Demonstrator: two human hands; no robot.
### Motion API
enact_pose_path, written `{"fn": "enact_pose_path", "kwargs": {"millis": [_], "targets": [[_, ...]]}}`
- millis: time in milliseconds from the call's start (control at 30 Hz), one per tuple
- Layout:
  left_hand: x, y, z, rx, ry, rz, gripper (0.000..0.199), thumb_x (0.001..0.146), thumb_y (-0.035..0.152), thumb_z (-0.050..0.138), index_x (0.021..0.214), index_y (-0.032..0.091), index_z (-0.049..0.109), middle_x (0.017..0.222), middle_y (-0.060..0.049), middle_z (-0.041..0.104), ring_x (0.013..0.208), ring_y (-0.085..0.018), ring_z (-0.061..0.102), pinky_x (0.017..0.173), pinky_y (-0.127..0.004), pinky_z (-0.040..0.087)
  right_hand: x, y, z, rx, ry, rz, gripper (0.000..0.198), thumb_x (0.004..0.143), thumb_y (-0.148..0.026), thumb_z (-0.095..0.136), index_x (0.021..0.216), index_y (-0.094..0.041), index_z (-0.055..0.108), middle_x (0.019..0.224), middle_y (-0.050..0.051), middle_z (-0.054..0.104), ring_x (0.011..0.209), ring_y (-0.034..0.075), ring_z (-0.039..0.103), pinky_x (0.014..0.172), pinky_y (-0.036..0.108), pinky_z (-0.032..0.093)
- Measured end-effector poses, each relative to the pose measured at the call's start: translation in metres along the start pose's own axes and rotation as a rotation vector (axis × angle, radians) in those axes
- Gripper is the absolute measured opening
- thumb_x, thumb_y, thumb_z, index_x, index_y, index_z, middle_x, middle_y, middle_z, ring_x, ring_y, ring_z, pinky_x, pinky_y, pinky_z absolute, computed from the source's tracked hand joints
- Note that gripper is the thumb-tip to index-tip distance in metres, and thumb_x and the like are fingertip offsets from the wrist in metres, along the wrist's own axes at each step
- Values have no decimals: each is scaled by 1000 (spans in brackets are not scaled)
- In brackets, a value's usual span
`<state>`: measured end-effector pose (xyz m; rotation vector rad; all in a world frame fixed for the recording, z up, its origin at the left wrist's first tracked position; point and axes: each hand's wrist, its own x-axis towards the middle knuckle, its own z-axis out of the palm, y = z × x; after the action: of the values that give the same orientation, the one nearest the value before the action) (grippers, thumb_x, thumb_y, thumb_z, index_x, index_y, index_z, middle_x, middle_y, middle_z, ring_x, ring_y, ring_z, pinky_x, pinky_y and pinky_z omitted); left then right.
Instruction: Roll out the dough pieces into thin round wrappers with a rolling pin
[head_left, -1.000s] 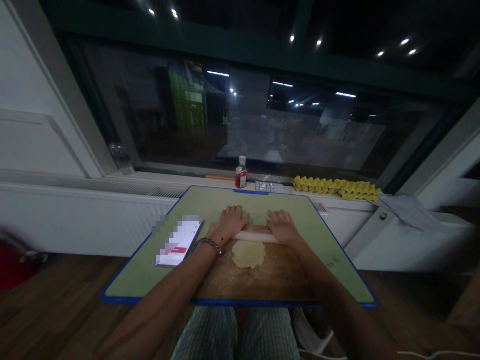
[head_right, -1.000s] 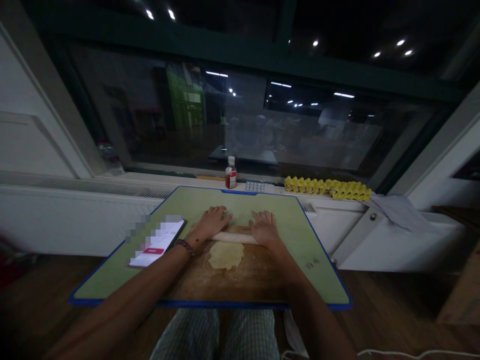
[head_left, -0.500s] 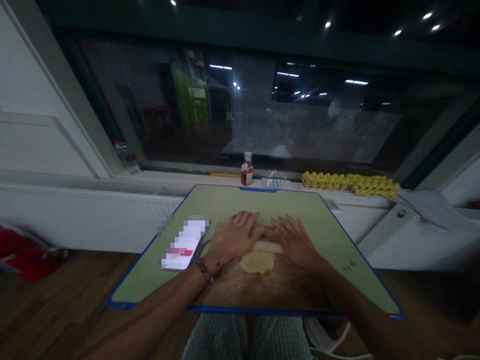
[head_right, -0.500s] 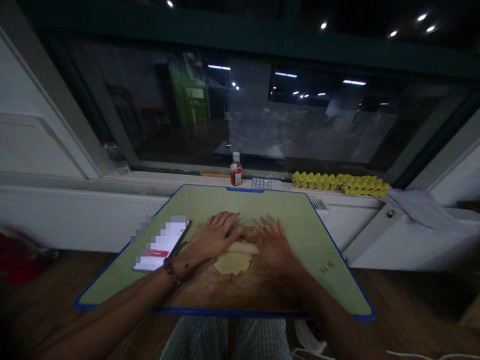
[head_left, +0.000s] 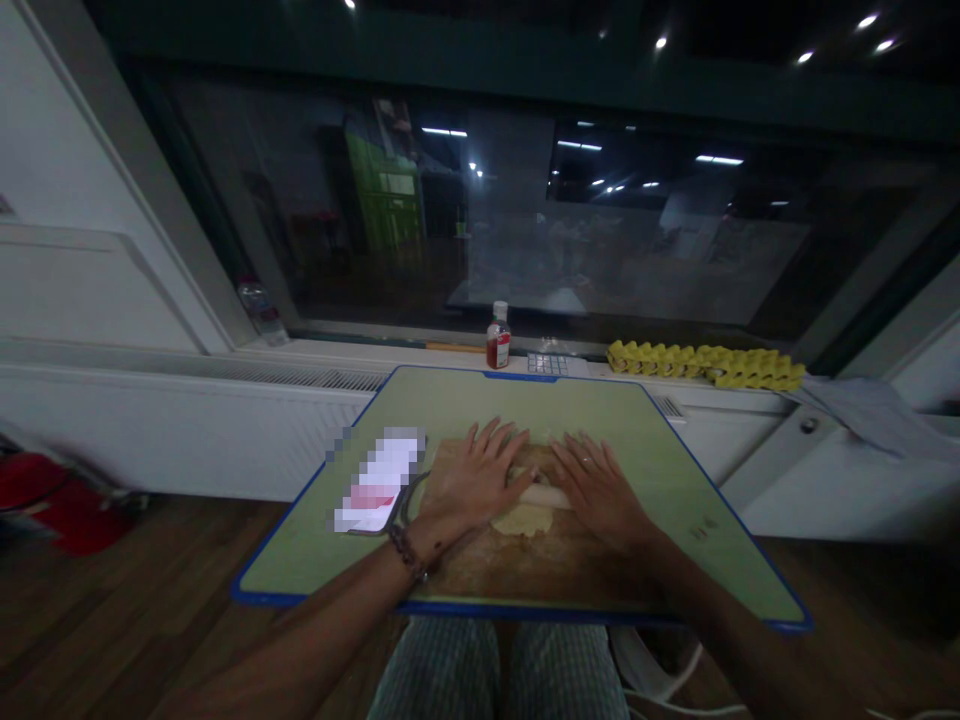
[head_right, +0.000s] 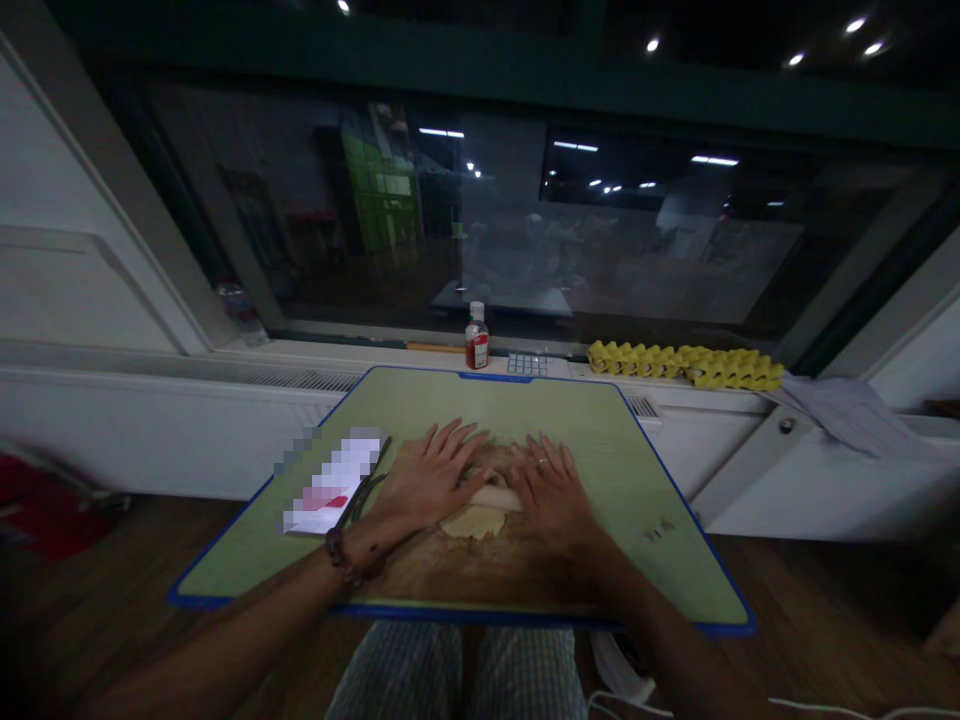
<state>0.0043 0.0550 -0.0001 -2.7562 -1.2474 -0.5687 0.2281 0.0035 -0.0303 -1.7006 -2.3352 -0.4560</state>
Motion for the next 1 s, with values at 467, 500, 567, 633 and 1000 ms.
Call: {"fn": "enact_pose_path", "kwargs": {"millis": [467,500,567,633,1000], "targets": [[48,-15,11,6,-106,-164,60,99,56,35,143,16,45,149,-15,45,141,-32,35,117,-52,20,46,15,-2,0,-193,124,49,103,-32,26,149,-19,40,156,13,36,148,31,21,117,56,19],[40,-13,11,7,-103,-126,60,99,57,33,142,17,46,149,-14,46,142,-31,34,118,-52,20,36,12,-2,-5,-156,73,48,103,-30,26,147,-21,42,155,11,39,148,31,22,117,57,19],[22,-9,10,14,-55,-25,60,100,58,29,143,19,46,150,-11,46,144,-30,30,119,-52,17,16,5,-2,-14,-55,7,48,103,-29,27,148,-21,42,154,11,40,148,32,21,117,59,17],[10,-5,9,26,-4,17,57,101,56,27,144,23,45,151,-7,46,146,-28,26,119,-51,15,4,0,-3,-3,-1,-29,47,103,-30,29,147,-24,43,155,10,40,148,31,20,118,58,14],[62,-16,12,38,8,-171,53,97,52,44,137,18,51,144,-13,50,133,-30,42,113,-48,27,72,22,0,105,-263,366,55,102,-43,26,151,-20,37,159,14,29,150,26,16,119,50,9]]}}
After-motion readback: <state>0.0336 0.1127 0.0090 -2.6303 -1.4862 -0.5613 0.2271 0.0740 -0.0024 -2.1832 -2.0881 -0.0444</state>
